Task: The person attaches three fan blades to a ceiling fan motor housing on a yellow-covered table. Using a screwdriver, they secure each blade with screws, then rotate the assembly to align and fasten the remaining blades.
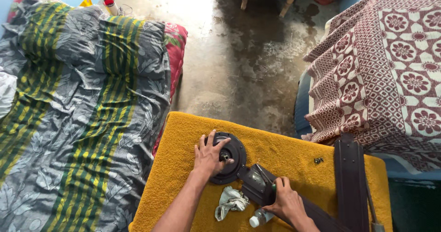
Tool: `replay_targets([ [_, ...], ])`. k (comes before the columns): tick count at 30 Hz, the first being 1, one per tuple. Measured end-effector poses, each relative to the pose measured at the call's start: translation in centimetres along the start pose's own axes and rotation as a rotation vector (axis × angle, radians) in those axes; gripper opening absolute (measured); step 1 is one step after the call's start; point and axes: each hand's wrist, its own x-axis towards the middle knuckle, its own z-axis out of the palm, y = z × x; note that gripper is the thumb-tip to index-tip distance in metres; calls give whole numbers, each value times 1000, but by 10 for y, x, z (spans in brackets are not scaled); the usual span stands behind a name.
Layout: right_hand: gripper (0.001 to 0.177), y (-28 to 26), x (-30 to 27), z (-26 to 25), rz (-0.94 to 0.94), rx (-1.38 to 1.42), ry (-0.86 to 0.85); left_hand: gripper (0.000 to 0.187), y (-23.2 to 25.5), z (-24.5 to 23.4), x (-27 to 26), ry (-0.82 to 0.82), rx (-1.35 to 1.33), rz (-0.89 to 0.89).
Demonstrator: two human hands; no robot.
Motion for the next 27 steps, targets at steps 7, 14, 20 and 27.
replay_targets([
  [7, 98, -6, 7, -35, -63, -67, -10, 79, -5, 1, -6, 27, -62, -68],
  [14, 95, -12, 56, -95, -244, -308, -23, 79, -14, 2, -11, 51, -80, -151],
  [20, 85, -27, 111, -128, -504, -477, 34, 80, -22, 21, -13, 125, -135, -120],
  [27, 76, -24, 145, -100, -427, -309, 116, 81, -13, 34, -11, 85, -134, -277],
])
